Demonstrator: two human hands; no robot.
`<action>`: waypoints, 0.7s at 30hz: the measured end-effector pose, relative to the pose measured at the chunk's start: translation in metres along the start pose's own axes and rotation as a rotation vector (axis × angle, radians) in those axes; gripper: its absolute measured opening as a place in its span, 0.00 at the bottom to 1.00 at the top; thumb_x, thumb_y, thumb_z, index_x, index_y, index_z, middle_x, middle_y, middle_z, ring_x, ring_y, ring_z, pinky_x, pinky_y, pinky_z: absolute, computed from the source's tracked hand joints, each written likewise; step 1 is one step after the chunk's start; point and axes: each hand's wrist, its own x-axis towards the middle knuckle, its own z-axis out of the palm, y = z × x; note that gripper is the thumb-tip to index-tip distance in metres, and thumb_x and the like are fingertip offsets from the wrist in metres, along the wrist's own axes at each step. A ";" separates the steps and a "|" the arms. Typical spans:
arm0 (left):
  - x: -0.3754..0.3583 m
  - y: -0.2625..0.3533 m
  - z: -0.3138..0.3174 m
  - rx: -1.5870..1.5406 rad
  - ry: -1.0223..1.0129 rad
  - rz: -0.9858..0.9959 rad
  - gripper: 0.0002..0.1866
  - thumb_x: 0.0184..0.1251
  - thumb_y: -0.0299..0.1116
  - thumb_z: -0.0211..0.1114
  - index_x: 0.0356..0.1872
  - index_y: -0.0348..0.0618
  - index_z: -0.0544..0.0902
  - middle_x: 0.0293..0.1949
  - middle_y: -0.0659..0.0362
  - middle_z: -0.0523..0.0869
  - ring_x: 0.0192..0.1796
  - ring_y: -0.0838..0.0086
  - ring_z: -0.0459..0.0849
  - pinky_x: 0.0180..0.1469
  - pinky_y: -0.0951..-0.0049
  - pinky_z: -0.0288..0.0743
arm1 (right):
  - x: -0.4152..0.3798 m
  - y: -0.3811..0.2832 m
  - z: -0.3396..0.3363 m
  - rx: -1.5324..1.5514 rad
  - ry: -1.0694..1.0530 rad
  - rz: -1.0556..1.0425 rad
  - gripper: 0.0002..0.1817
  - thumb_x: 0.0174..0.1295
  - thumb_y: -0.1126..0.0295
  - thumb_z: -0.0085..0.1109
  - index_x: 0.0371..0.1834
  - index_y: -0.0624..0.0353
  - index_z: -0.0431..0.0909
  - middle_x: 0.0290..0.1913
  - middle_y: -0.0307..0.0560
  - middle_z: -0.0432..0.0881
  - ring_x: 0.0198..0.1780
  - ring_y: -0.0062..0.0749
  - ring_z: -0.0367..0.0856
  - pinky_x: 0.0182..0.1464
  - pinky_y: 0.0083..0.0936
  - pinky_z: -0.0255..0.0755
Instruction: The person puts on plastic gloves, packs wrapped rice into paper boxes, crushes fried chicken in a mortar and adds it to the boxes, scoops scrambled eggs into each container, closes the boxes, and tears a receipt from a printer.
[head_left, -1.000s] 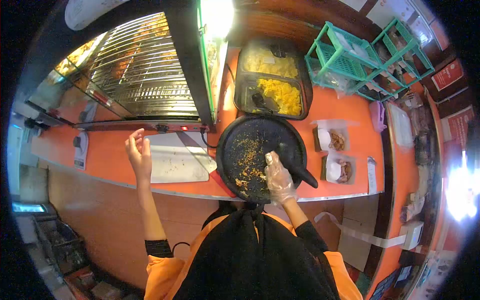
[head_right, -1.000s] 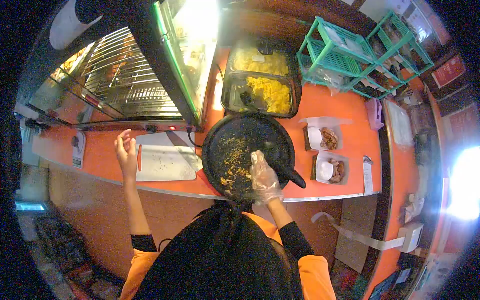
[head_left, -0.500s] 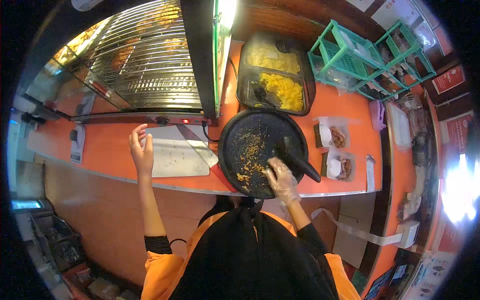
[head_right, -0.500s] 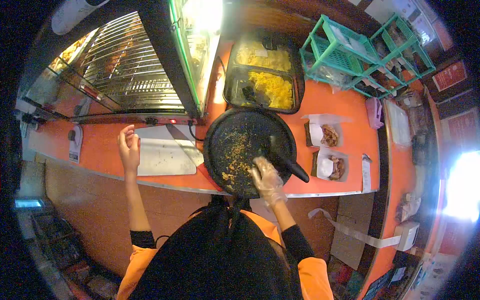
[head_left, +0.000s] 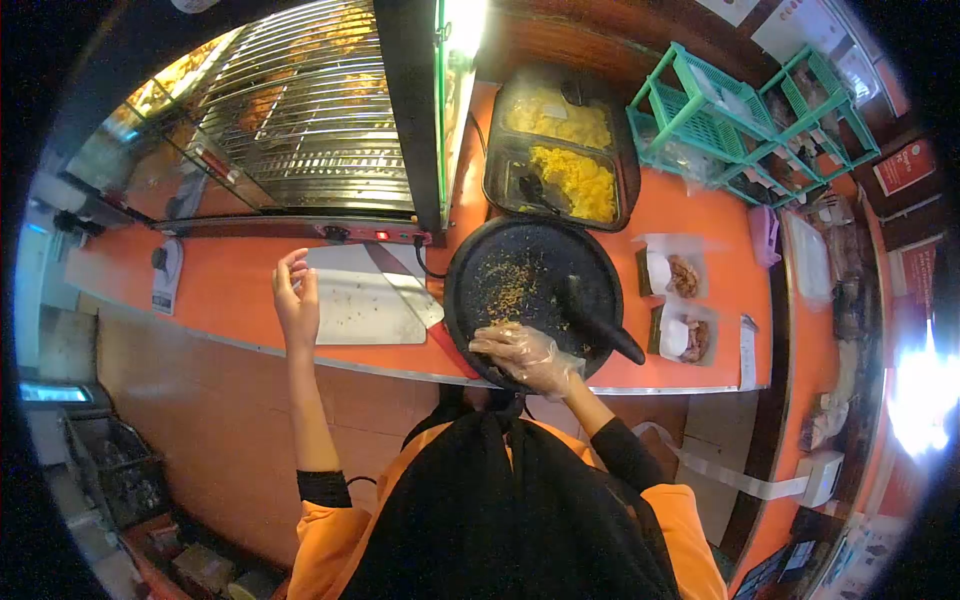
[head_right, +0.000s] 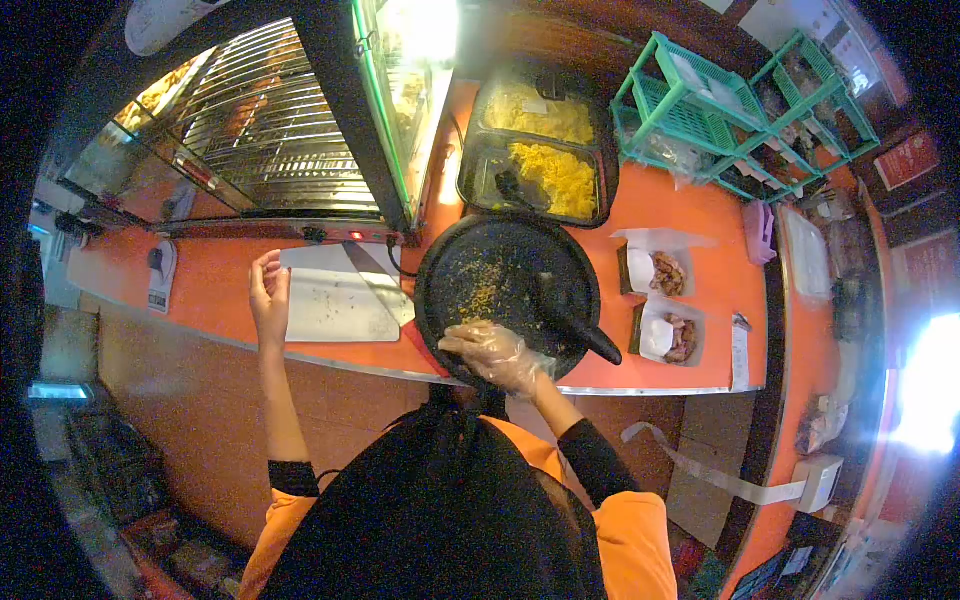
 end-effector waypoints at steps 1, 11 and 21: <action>-0.001 -0.001 -0.001 0.000 -0.002 0.001 0.15 0.69 0.29 0.58 0.55 0.48 0.77 0.49 0.58 0.75 0.48 0.74 0.76 0.53 0.71 0.72 | 0.001 0.000 0.000 0.000 -0.012 -0.009 0.23 0.54 0.82 0.54 0.53 0.51 0.81 0.57 0.51 0.80 0.59 0.47 0.78 0.63 0.37 0.71; 0.006 0.005 -0.016 0.052 0.055 0.000 0.15 0.70 0.29 0.56 0.56 0.46 0.76 0.52 0.56 0.73 0.51 0.72 0.75 0.56 0.69 0.72 | -0.014 -0.017 -0.037 0.035 0.179 0.401 0.15 0.60 0.68 0.62 0.51 0.51 0.82 0.57 0.49 0.81 0.60 0.44 0.78 0.64 0.35 0.70; 0.102 0.012 -0.032 0.018 0.394 0.170 0.30 0.69 0.28 0.56 0.71 0.47 0.61 0.66 0.48 0.61 0.61 0.56 0.70 0.60 0.59 0.68 | -0.045 0.005 0.020 -0.355 0.213 0.268 0.09 0.57 0.75 0.56 0.41 0.54 0.81 0.43 0.47 0.83 0.44 0.45 0.82 0.44 0.36 0.78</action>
